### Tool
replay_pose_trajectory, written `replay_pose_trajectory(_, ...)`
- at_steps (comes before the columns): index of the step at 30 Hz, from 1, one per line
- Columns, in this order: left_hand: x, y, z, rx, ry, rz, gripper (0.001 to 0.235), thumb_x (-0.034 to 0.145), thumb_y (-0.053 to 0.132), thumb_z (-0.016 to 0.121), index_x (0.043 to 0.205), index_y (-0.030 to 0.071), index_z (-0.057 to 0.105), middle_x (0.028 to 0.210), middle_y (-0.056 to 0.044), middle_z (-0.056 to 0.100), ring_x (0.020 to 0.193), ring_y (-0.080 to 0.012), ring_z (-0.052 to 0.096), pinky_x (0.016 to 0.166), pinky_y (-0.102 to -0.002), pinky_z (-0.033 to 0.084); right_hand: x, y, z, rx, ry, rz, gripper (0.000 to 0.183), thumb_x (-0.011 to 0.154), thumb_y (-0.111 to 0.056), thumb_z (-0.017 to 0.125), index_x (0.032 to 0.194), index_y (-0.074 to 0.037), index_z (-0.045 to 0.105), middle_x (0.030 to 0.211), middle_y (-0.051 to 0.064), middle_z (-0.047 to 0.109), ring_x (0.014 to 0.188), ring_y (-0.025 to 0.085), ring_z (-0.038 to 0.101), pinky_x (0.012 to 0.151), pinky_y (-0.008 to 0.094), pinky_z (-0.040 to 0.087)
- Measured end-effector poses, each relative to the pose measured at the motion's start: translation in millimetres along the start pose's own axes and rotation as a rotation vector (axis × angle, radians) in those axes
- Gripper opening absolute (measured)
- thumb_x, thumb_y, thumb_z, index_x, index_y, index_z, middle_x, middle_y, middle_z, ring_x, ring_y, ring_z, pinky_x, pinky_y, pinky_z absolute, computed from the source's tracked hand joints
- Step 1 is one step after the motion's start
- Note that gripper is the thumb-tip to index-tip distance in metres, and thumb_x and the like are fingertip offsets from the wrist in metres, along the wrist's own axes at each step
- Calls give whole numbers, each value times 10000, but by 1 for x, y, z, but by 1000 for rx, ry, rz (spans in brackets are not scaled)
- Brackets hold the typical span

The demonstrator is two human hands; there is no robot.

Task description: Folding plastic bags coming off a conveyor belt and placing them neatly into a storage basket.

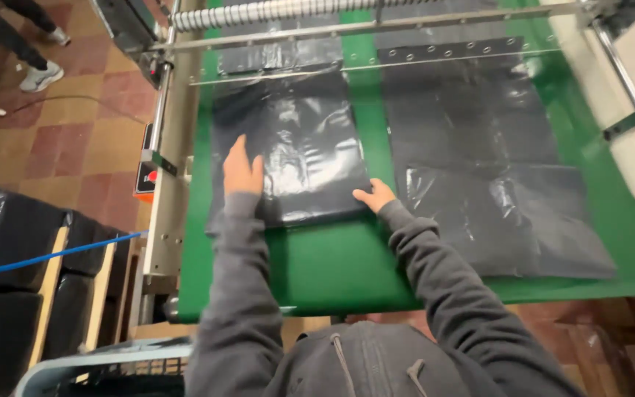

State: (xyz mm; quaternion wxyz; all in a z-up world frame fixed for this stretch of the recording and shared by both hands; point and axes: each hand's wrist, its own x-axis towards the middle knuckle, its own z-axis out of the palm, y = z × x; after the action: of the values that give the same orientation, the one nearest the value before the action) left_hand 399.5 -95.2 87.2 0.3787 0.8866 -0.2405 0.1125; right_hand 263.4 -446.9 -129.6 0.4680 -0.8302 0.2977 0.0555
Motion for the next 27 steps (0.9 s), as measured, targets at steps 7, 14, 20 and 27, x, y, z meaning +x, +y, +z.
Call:
replay_pose_trajectory(7, -166, -89, -3, 510, -30, -873, 742, 910, 614, 643, 1483, 189, 440, 1424, -58, 517, 1270, -316, 494, 897, -578, 540, -86, -24, -22, -223, -16, -196, 628, 754, -399, 828, 1289, -107, 675, 1216, 176, 720, 1210, 348, 655, 1050, 455, 529)
replay_pose_trajectory(14, -216, -44, -47, 250, -181, -844, 324, 952, 533, 629, 1164, 297, 561, 1079, -10, 751, 1109, -276, 678, 932, -470, 547, -104, -15, -79, 290, -275, 87, 383, 836, -176, 800, 1169, -3, 730, 821, 183, 746, 688, 268, 716, 594, 410, 617)
replay_pose_trajectory(20, -202, -7, -59, -100, -2, -562, 251, 1028, 183, 552, 1276, 147, 543, 1226, -191, 710, 1153, -425, 655, 947, -543, 551, 80, -42, -71, 194, 35, -20, 377, 948, -477, 787, 1118, -142, 758, 932, 145, 699, 642, 251, 665, 422, 391, 610)
replay_pose_trajectory(27, -182, -22, -52, 55, -119, -784, 279, 1041, 305, 493, 1315, 258, 494, 1316, -107, 691, 1109, -426, 676, 967, -556, 543, 126, -94, -56, -52, 534, 15, 210, 782, -342, 758, 966, -258, 704, 872, -39, 761, 975, 200, 732, 869, 376, 599)
